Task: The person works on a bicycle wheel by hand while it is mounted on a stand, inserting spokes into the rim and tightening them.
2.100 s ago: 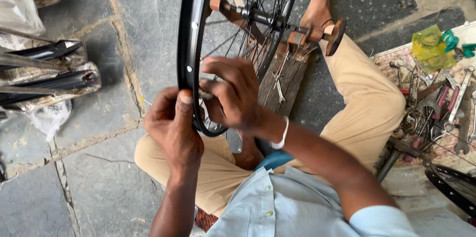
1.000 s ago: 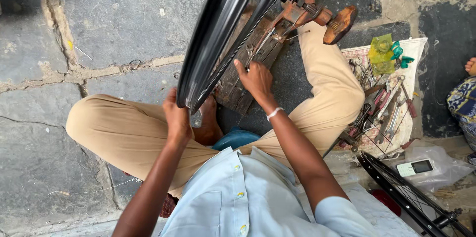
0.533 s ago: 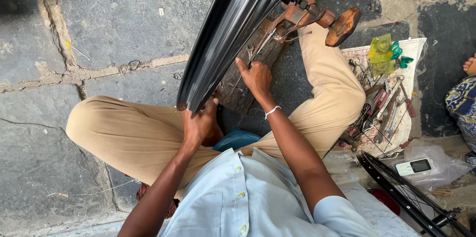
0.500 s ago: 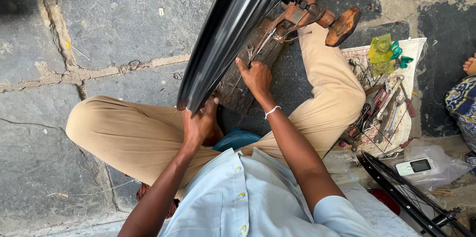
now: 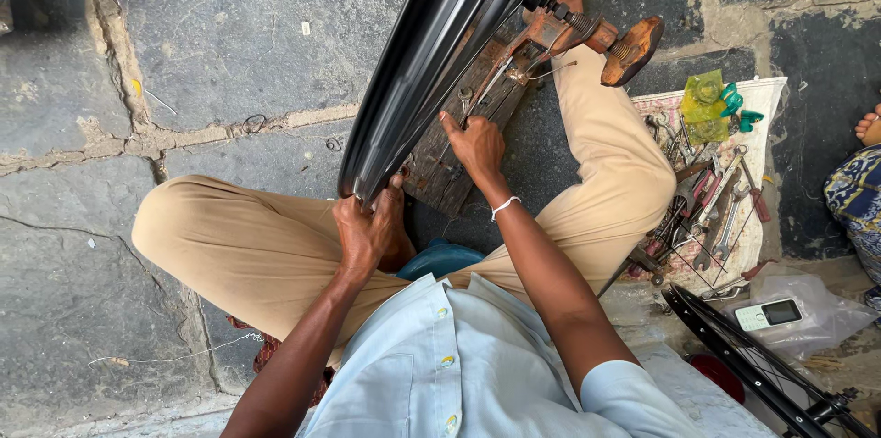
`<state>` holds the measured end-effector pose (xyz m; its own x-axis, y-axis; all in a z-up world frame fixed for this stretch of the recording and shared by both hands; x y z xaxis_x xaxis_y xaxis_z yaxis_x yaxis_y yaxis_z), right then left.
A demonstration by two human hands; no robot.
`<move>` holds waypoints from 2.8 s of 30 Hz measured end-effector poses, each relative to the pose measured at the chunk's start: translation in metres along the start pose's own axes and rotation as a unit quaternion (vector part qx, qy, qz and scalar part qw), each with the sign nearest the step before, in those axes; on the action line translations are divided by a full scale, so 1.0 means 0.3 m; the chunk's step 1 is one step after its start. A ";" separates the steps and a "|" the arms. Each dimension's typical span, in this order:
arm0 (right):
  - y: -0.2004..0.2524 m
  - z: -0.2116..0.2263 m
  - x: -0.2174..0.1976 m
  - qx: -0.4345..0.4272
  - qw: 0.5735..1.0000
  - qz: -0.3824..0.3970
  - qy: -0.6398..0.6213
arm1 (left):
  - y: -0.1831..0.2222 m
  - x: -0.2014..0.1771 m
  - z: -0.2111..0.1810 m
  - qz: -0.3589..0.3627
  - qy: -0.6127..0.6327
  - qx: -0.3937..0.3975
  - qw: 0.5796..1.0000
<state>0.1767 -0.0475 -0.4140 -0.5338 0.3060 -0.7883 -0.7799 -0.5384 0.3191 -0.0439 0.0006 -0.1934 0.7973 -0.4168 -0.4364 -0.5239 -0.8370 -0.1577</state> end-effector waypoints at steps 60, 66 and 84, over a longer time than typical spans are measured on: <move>0.523 0.668 -0.867 -0.562 0.781 -0.171 -0.213 | -0.133 -0.157 -0.281 -0.034 0.190 0.070 0.979; 0.429 0.757 -1.076 -0.572 0.747 0.018 -0.339 | -0.292 -0.170 -0.568 0.010 0.193 0.140 0.971; 0.368 0.780 -1.023 -0.565 0.742 0.099 -0.346 | -0.325 -0.159 -0.632 -0.018 0.254 0.098 0.962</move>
<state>0.1779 -0.0170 -0.0137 -0.9467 0.2524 -0.2002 -0.1001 -0.8212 -0.5618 0.0259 0.0348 0.0108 0.8334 -0.5500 0.0544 -0.5000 -0.7922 -0.3499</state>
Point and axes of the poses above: each hand's wrist, its own y-axis away from the middle knuckle, its own x-axis out of the palm, z = x × y, the point moved 4 cm from there along -y, towards the middle knuckle, and after that the axes turned 6 degrees about x, right-handed, at the moved point
